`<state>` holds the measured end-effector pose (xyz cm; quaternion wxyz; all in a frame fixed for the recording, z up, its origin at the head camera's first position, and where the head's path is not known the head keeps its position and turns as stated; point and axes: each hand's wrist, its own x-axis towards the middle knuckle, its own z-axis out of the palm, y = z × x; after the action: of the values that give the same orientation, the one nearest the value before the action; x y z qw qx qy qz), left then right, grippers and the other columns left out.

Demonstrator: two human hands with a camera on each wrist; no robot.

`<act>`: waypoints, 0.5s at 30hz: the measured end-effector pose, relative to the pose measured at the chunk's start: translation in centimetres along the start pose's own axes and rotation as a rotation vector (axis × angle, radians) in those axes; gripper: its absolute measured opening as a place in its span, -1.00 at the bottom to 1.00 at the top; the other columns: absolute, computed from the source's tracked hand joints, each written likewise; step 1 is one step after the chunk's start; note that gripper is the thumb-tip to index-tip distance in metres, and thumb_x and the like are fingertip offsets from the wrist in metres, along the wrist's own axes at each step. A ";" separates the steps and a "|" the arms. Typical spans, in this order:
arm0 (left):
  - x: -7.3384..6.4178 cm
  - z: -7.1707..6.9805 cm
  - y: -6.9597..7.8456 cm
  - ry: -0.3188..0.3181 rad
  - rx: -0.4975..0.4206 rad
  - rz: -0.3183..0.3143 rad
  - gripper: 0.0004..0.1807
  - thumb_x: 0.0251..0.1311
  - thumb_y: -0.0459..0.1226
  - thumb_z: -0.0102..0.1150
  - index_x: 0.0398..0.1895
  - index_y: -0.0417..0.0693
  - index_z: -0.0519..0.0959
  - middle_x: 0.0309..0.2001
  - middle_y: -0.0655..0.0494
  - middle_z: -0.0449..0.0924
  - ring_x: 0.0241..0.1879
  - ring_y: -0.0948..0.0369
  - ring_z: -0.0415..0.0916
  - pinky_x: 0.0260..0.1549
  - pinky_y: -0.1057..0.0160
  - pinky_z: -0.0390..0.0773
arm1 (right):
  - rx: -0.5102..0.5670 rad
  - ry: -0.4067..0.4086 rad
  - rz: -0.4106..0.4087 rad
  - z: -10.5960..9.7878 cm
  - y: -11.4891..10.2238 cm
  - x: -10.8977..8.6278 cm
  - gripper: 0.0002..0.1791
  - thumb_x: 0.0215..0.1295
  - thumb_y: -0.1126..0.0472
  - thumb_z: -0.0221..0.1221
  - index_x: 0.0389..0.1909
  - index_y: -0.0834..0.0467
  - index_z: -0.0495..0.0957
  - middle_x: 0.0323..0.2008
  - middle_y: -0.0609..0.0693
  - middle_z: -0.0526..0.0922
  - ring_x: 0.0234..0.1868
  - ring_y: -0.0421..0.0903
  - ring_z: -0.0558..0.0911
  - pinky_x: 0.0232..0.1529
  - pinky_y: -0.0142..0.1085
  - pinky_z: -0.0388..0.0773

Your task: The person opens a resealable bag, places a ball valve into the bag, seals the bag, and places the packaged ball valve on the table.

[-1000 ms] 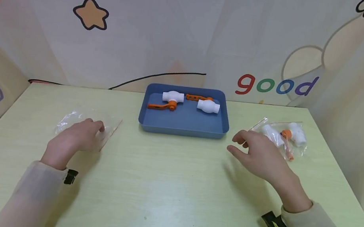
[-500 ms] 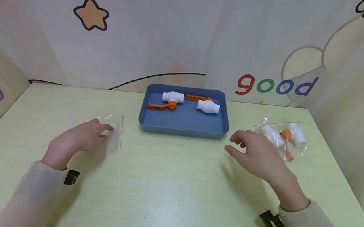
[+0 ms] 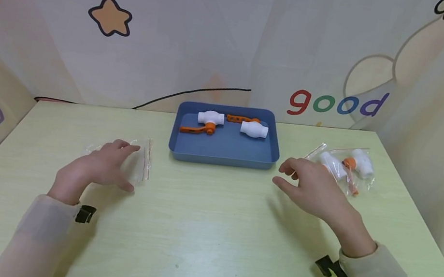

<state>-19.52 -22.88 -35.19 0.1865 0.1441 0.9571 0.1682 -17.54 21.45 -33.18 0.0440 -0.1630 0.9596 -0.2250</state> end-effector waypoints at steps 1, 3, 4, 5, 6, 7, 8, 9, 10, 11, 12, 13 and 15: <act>0.0 0.0 0.0 -0.003 0.006 -0.003 0.15 -0.04 -0.14 0.63 0.53 -0.38 0.14 0.44 -0.47 0.05 0.38 -0.40 0.07 0.17 -0.43 0.32 | -0.001 0.001 -0.003 0.0 0.0 0.0 -0.65 0.41 0.07 0.30 0.02 0.26 0.66 -0.13 0.08 0.71 -0.07 0.12 0.64 -0.10 -0.03 0.64; 0.1 0.1 -0.1 -0.008 0.015 -0.014 0.17 -0.05 -0.15 0.64 0.54 -0.37 0.12 0.44 -0.46 0.07 0.38 -0.39 0.09 0.19 -0.42 0.31 | -0.006 0.001 -0.009 0.1 0.0 0.1 -0.65 0.41 0.07 0.30 0.02 0.26 0.66 -0.13 0.08 0.71 -0.07 0.12 0.65 -0.10 -0.03 0.64; 0.2 0.2 -0.2 -0.009 0.019 -0.018 0.17 -0.04 -0.15 0.63 0.54 -0.37 0.11 0.43 -0.46 0.08 0.38 -0.39 0.10 0.19 -0.42 0.31 | -0.009 0.002 -0.011 0.1 0.0 0.1 -0.65 0.41 0.07 0.30 0.01 0.25 0.66 -0.13 0.08 0.71 -0.07 0.11 0.65 -0.10 -0.03 0.64; 0.2 0.2 -0.2 -0.008 0.022 -0.022 0.17 -0.04 -0.15 0.63 0.55 -0.37 0.11 0.43 -0.46 0.09 0.37 -0.39 0.12 0.19 -0.42 0.30 | -0.011 0.002 -0.013 0.1 0.0 0.1 -0.65 0.41 0.07 0.30 0.01 0.25 0.66 -0.13 0.09 0.71 -0.08 0.11 0.65 -0.10 -0.03 0.64; 0.2 0.2 -0.3 -0.008 0.024 -0.026 0.17 -0.04 -0.15 0.63 0.55 -0.36 0.11 0.43 -0.46 0.10 0.36 -0.39 0.13 0.19 -0.43 0.30 | -0.012 0.002 -0.015 0.1 -0.1 0.1 -0.66 0.40 0.07 0.31 0.01 0.25 0.66 -0.13 0.09 0.71 -0.08 0.10 0.65 -0.10 -0.03 0.64; 0.3 0.3 -0.4 -0.008 0.024 -0.030 0.17 -0.04 -0.16 0.62 0.55 -0.36 0.10 0.42 -0.46 0.11 0.36 -0.39 0.14 0.20 -0.43 0.29 | -0.014 0.002 -0.017 0.1 -0.1 0.1 -0.66 0.40 0.07 0.31 0.01 0.25 0.66 -0.13 0.08 0.71 -0.08 0.09 0.65 -0.10 -0.03 0.64; 0.3 0.3 -0.5 -0.007 0.024 -0.032 0.16 -0.03 -0.16 0.62 0.55 -0.36 0.10 0.42 -0.46 0.12 0.35 -0.39 0.15 0.20 -0.44 0.28 | -0.016 0.002 -0.018 0.1 -0.1 0.1 -0.66 0.40 0.07 0.31 0.01 0.25 0.66 -0.13 0.08 0.71 -0.09 0.08 0.65 -0.11 -0.03 0.64; 0.4 0.3 -0.5 -0.006 0.028 -0.031 0.17 -0.03 -0.16 0.62 0.55 -0.36 0.10 0.41 -0.46 0.13 0.35 -0.39 0.16 0.19 -0.45 0.27 | -0.017 0.002 -0.018 0.1 -0.1 0.1 -0.66 0.40 0.07 0.31 0.01 0.25 0.66 -0.13 0.08 0.71 -0.09 0.08 0.65 -0.11 -0.03 0.64; 0.4 0.3 -0.6 -0.004 0.029 -0.035 0.17 -0.02 -0.15 0.62 0.55 -0.36 0.09 0.41 -0.47 0.13 0.35 -0.39 0.16 0.19 -0.46 0.26 | -0.018 0.002 -0.017 0.1 -0.1 0.1 -0.66 0.40 0.07 0.31 0.01 0.24 0.66 -0.13 0.08 0.71 -0.09 0.07 0.64 -0.11 -0.03 0.65; 0.5 0.3 -0.6 -0.001 0.034 -0.035 0.17 -0.02 -0.15 0.61 0.55 -0.37 0.09 0.41 -0.48 0.13 0.34 -0.40 0.16 0.19 -0.47 0.26 | -0.019 0.001 -0.016 0.1 -0.1 0.1 -0.66 0.40 0.07 0.31 0.01 0.24 0.66 -0.13 0.07 0.71 -0.10 0.06 0.64 -0.11 -0.04 0.65; 0.5 0.3 -0.6 0.004 0.038 -0.034 0.17 -0.01 -0.14 0.62 0.55 -0.38 0.08 0.40 -0.49 0.13 0.34 -0.40 0.16 0.18 -0.48 0.25 | -0.021 0.000 -0.015 0.1 -0.2 0.1 -0.66 0.40 0.07 0.31 0.01 0.24 0.67 -0.14 0.07 0.71 -0.10 0.05 0.64 -0.11 -0.04 0.65; 0.5 0.3 -0.6 0.011 0.047 -0.031 0.18 -0.01 -0.14 0.62 0.55 -0.40 0.08 0.39 -0.51 0.13 0.33 -0.41 0.17 0.17 -0.49 0.26 | -0.023 -0.001 -0.014 0.1 -0.1 0.1 -0.66 0.40 0.07 0.31 0.01 0.24 0.67 -0.14 0.07 0.71 -0.10 0.05 0.64 -0.11 -0.04 0.65; 0.6 0.3 -0.6 0.028 0.066 -0.025 0.19 -0.01 -0.11 0.62 0.53 -0.45 0.08 0.37 -0.54 0.16 0.31 -0.42 0.19 0.15 -0.50 0.27 | -0.025 -0.004 -0.013 0.1 -0.1 0.1 -0.66 0.40 0.06 0.31 0.01 0.23 0.67 -0.14 0.06 0.71 -0.10 0.05 0.65 -0.12 -0.04 0.65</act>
<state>-20.10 -23.15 -35.91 0.1705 0.1357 0.9664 0.1362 -17.62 21.25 -33.19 0.0423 -0.1703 0.9612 -0.2130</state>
